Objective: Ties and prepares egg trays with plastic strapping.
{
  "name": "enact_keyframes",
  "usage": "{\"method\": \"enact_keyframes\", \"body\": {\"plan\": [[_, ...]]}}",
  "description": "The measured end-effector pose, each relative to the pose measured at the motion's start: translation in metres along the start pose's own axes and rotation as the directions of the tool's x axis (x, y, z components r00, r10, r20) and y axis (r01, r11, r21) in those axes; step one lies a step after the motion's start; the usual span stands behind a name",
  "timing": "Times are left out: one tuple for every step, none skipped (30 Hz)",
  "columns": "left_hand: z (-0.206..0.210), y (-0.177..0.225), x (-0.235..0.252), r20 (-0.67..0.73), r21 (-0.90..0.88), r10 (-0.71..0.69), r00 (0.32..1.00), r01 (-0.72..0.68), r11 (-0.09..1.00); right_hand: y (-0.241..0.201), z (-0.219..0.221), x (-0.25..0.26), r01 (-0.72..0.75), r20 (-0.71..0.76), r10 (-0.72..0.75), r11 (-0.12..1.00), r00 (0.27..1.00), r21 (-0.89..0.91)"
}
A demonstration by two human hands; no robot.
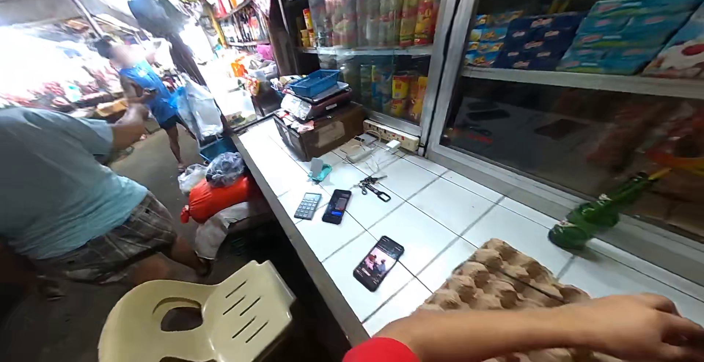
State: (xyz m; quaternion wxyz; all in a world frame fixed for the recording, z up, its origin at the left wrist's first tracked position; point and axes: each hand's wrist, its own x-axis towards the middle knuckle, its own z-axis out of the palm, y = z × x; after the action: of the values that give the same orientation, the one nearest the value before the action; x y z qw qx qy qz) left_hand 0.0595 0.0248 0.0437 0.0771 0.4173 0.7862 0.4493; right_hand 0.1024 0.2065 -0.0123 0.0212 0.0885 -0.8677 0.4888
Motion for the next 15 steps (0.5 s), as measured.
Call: {"method": "enact_keyframes", "body": {"plan": [[0.001, 0.003, 0.0, -0.026, 0.002, 0.015, 1.0, -0.015, 1.0, 0.013, -0.006, -0.001, 0.079, 0.001, -0.079, 0.997, 0.997, -0.006], [0.004, 0.007, -0.001, -0.058, -0.004, 0.034, 0.998, -0.034, 0.999, 0.021, -0.011, -0.002, 0.118, 0.014, -0.118, 0.993, 0.993, -0.028], [0.005, 0.01, -0.002, -0.083, -0.018, 0.052, 0.995, -0.054, 0.998, 0.017, -0.012, -0.004, 0.101, 0.005, -0.101, 0.994, 0.995, -0.046], [0.006, 0.014, -0.004, -0.085, -0.027, 0.066, 0.994, -0.068, 0.997, 0.009, -0.011, -0.005, 0.075, -0.029, -0.077, 0.995, 0.997, -0.069], [0.008, 0.017, -0.007, -0.079, -0.029, 0.084, 0.993, -0.087, 0.996, 0.002, -0.01, -0.008, 0.026, -0.034, -0.03, 0.995, 0.999, -0.101], [0.012, 0.018, -0.01, -0.071, -0.024, 0.098, 0.993, -0.1, 0.995, -0.007, -0.009, -0.009, -0.042, -0.035, 0.039, 0.995, 0.999, -0.086], [0.018, 0.017, -0.013, -0.074, -0.032, 0.106, 0.992, -0.109, 0.994, -0.016, -0.009, -0.008, -0.099, -0.024, 0.097, 0.992, 0.995, -0.072], [0.026, 0.016, -0.016, -0.098, -0.056, 0.106, 0.99, -0.112, 0.992, -0.015, -0.01, -0.006, -0.1, 0.006, 0.101, 0.991, 0.995, -0.091], [0.033, 0.015, -0.019, -0.136, -0.085, 0.103, 0.985, -0.115, 0.99, -0.009, -0.013, -0.003, -0.065, 0.053, 0.072, 0.99, 0.996, -0.123], [0.039, 0.014, -0.022, -0.173, -0.1, 0.107, 0.979, -0.125, 0.987, 0.0, -0.017, 0.002, -0.028, 0.105, 0.043, 0.989, 0.994, -0.144], [0.044, 0.014, -0.024, -0.204, -0.097, 0.124, 0.971, -0.146, 0.985, 0.011, -0.021, 0.008, 0.002, 0.17, 0.024, 0.989, 0.985, -0.15], [0.048, 0.015, -0.027, -0.235, -0.085, 0.154, 0.96, -0.178, 0.98, 0.022, -0.024, 0.013, 0.03, 0.223, 0.003, 0.989, 0.975, -0.144], [0.051, 0.016, -0.03, -0.258, -0.079, 0.178, 0.95, -0.204, 0.976, 0.03, -0.024, 0.016, 0.046, 0.259, -0.006, 0.988, 0.966, -0.146], [0.053, 0.017, -0.033, -0.275, -0.068, 0.195, 0.942, -0.221, 0.973, 0.032, -0.021, 0.019, 0.058, 0.284, -0.008, 0.984, 0.959, -0.17], [0.053, 0.017, -0.036, -0.296, -0.053, 0.209, 0.932, -0.235, 0.971, 0.03, -0.018, 0.024, 0.051, 0.302, 0.013, 0.978, 0.953, -0.202]]}}
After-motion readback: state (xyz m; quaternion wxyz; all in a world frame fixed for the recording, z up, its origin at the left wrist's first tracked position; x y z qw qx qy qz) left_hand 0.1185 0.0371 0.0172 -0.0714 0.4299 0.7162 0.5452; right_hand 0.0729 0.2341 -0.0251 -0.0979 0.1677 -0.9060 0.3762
